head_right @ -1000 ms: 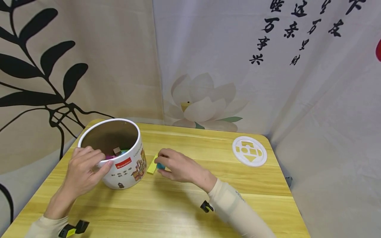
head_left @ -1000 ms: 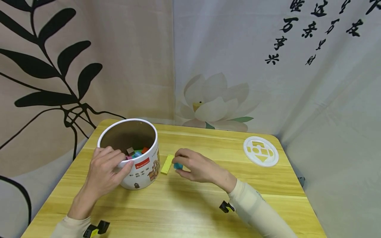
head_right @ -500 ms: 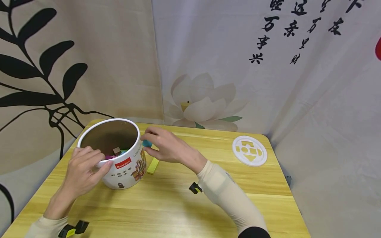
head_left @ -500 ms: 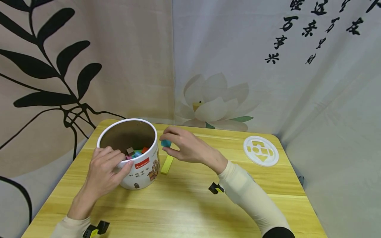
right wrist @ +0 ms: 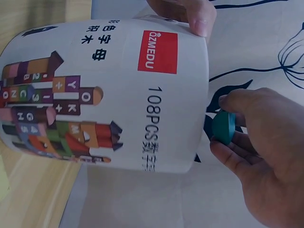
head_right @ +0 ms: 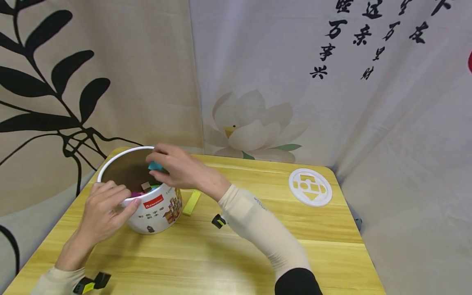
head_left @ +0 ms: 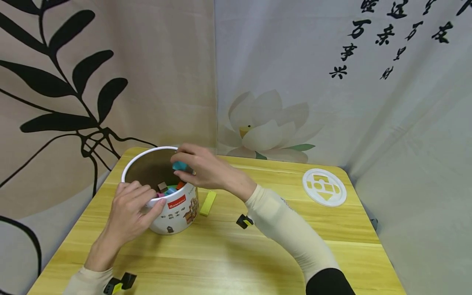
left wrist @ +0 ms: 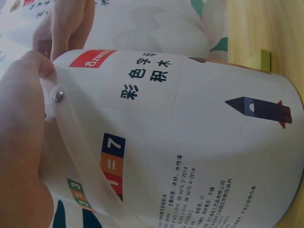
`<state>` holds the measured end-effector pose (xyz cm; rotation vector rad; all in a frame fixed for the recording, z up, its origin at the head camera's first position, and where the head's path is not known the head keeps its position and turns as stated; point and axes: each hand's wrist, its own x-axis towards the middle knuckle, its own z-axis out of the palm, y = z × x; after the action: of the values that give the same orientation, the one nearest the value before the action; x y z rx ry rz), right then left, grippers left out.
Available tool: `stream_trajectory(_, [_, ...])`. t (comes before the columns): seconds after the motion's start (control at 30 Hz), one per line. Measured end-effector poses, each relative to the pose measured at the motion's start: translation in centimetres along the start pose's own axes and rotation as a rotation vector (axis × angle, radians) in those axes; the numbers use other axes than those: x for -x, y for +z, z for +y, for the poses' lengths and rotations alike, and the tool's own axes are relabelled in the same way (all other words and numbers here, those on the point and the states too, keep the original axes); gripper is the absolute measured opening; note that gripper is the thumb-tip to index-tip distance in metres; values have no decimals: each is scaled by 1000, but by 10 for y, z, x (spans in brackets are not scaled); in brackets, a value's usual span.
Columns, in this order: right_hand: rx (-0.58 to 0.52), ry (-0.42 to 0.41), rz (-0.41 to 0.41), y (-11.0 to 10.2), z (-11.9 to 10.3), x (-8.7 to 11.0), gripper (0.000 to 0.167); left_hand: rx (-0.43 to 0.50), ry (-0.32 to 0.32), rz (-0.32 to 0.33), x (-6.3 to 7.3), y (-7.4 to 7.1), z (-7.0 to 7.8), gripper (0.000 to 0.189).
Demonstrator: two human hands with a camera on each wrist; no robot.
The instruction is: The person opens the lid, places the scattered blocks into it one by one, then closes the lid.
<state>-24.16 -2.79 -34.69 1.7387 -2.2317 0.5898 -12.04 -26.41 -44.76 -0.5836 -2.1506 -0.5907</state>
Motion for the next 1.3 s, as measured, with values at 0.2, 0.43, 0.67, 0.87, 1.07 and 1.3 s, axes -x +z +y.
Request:
stream_trajectory(0.2, [-21,14,-40,12,0,-21,30,6,8,15,0,1,0,57])
stream_trajectory(0.43, [-69,59,-96,24,2,-36,33,9,14,26,0,3,-2,58])
stream_trajectory(0.67, [-81,75,-125,31,2,-41,35,-1,18,29,0,3,-1,58])
stream_trajectory(0.87, [-51,66,-122,34,1,-42,38,-4,17,25,0,2,-2,59])
stream_trajectory(1.07, [-46,83,-132,34,-1,-41,42,-10,19,31,0,2,-2,58])
stream_trajectory(1.3, [3,110,-161,32,-1,-35,54,-15,26,36,0,3,1,57])
